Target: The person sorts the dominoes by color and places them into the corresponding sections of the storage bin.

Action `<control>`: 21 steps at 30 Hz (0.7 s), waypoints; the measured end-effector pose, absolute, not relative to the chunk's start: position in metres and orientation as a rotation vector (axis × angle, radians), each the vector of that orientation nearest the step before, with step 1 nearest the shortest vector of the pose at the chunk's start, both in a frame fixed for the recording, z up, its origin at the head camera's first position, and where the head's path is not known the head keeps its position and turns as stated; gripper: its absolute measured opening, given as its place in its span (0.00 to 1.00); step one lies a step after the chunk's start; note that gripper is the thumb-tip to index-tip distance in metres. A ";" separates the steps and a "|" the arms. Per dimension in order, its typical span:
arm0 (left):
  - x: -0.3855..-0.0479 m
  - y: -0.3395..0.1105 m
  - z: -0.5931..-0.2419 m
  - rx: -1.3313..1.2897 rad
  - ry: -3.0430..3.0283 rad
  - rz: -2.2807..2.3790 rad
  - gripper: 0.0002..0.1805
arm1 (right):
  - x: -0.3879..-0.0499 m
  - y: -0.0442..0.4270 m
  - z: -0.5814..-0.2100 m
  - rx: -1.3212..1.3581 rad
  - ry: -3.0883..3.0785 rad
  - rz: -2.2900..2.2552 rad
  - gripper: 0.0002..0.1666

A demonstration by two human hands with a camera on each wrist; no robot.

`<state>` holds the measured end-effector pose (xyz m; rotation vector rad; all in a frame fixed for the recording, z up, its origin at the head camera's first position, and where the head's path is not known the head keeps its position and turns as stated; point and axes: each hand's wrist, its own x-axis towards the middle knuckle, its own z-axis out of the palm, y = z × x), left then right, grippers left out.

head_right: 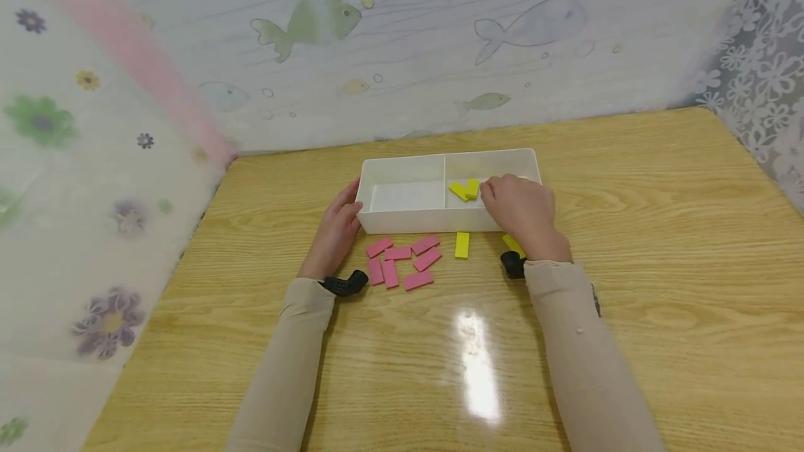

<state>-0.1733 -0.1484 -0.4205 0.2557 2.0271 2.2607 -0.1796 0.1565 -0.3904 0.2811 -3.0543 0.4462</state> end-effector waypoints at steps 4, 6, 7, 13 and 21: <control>-0.174 -0.148 -0.421 0.267 2.012 2.269 0.27 | -0.178 0.156 -0.389 0.289 -3.067 0.437 0.26; -0.174 -0.149 -0.421 0.273 2.009 2.270 0.27 | -0.178 0.155 -0.389 0.284 -3.075 0.436 0.26; -0.174 -0.149 -0.421 0.276 2.008 2.269 0.27 | -0.178 0.155 -0.389 0.279 -3.074 0.438 0.27; -0.173 -0.149 -0.421 0.289 2.014 2.267 0.27 | -0.177 0.154 -0.390 0.310 -3.093 0.422 0.30; -0.172 -0.148 -0.422 0.267 2.029 2.269 0.27 | -0.174 0.155 -0.387 0.396 -3.151 0.394 0.30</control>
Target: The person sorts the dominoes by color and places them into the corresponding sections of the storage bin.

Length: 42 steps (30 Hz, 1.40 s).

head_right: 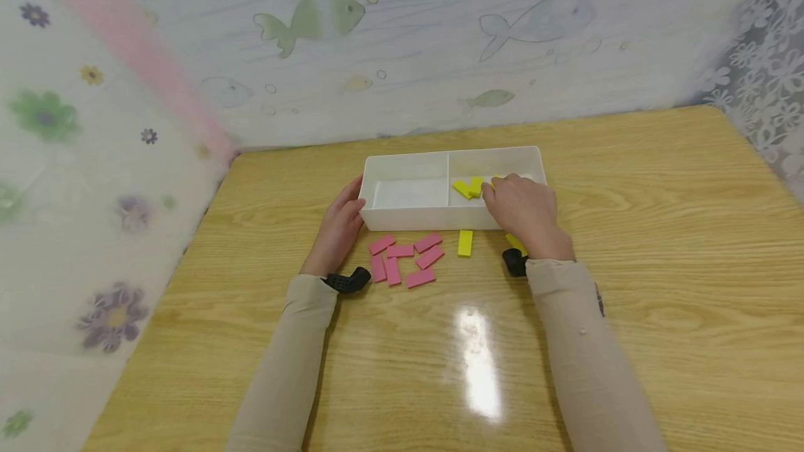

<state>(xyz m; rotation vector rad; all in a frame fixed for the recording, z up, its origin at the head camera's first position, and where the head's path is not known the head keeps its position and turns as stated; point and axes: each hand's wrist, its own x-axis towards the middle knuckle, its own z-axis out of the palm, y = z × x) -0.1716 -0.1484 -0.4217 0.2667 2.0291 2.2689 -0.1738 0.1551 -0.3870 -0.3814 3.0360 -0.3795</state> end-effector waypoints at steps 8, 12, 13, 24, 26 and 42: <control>-0.170 -0.149 -0.420 0.243 2.039 2.257 0.28 | -0.174 0.155 -0.383 -0.348 2.957 -0.431 0.30; -0.171 -0.148 -0.419 0.248 2.032 2.253 0.28 | -0.175 0.156 -0.380 -0.308 2.923 -0.421 0.29; -0.171 -0.148 -0.419 0.249 2.034 2.249 0.28 | -0.175 0.156 -0.379 -0.309 2.917 -0.415 0.29; -0.173 -0.147 -0.422 0.291 2.017 2.293 0.27 | -0.174 0.154 -0.378 -0.210 2.867 -0.364 0.35; -0.175 -0.148 -0.426 0.282 2.024 2.295 0.28 | -0.175 0.154 -0.378 -0.214 2.868 -0.355 0.35; -0.173 -0.148 -0.423 0.252 2.057 2.257 0.28 | -0.176 0.156 -0.390 -0.306 3.114 -0.689 0.21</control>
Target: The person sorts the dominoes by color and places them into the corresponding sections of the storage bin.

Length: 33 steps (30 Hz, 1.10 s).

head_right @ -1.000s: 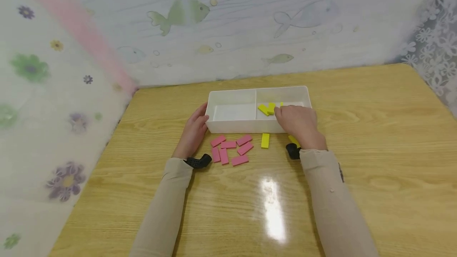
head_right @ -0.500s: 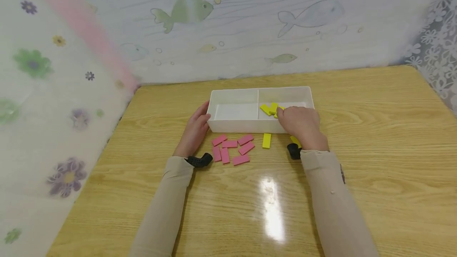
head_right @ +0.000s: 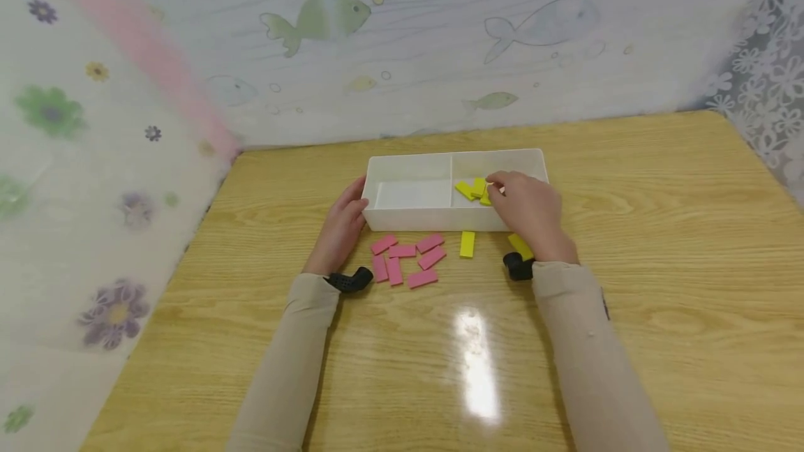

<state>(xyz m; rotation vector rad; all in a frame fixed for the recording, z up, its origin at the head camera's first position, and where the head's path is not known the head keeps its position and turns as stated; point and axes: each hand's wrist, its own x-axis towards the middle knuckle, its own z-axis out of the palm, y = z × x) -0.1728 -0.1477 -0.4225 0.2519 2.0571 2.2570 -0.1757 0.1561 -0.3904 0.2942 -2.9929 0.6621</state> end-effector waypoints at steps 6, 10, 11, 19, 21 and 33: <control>-0.172 -0.149 -0.420 0.261 2.087 2.231 0.28 | -0.177 0.161 -0.391 0.270 -2.867 0.932 0.21; -0.173 -0.150 -0.417 0.277 2.095 2.230 0.28 | -0.177 0.164 -0.387 0.305 -2.805 1.101 0.23; -0.173 -0.150 -0.416 0.279 2.094 2.230 0.28 | -0.177 0.164 -0.385 0.317 -2.795 1.128 0.23; -0.175 -0.150 -0.417 0.271 2.078 2.245 0.28 | -0.169 0.163 -0.374 0.427 -2.767 1.165 0.22; -0.175 -0.149 -0.418 0.270 2.059 2.262 0.28 | -0.167 0.162 -0.371 0.473 -2.771 1.158 0.21; -0.173 -0.149 -0.421 0.246 2.068 2.240 0.28 | -0.165 0.154 -0.369 0.661 -3.006 1.408 0.23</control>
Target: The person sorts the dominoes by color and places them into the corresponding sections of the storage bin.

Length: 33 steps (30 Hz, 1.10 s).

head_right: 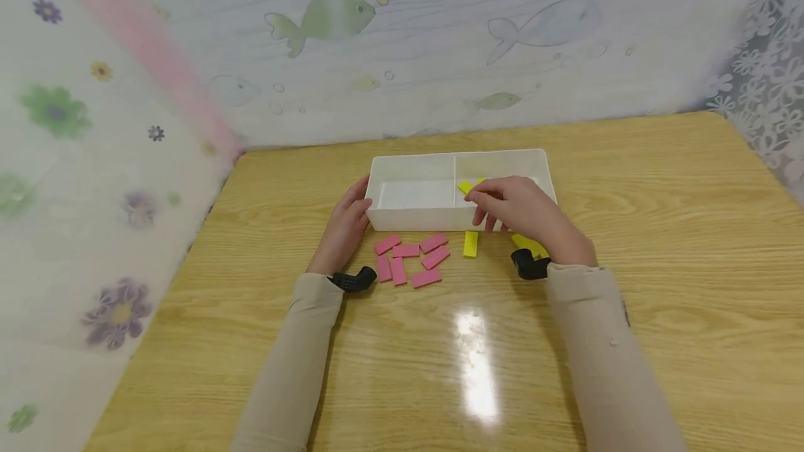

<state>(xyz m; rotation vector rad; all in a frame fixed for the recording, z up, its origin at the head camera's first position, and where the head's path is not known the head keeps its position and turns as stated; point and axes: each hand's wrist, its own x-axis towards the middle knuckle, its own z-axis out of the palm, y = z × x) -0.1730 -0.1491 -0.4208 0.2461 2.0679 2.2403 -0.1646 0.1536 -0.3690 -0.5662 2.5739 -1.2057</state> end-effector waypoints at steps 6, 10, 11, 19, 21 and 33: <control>-0.172 -0.149 -0.422 0.240 2.069 2.230 0.27 | -0.163 0.155 -0.370 -0.546 2.429 -1.145 0.26; -0.172 -0.148 -0.422 0.232 2.072 2.234 0.27 | -0.163 0.157 -0.373 -0.563 2.352 -1.052 0.28; -0.173 -0.147 -0.422 0.231 2.069 2.237 0.27 | -0.164 0.157 -0.374 -0.572 2.334 -1.024 0.27; -0.173 -0.147 -0.420 0.231 2.066 2.239 0.28 | -0.165 0.153 -0.379 -0.538 2.241 -0.955 0.22; -0.174 -0.147 -0.420 0.234 2.063 2.240 0.28 | -0.165 0.150 -0.379 -0.523 2.245 -0.954 0.21; -0.173 -0.149 -0.420 0.240 2.046 2.250 0.28 | -0.158 0.129 -0.375 -0.564 2.429 -0.656 0.14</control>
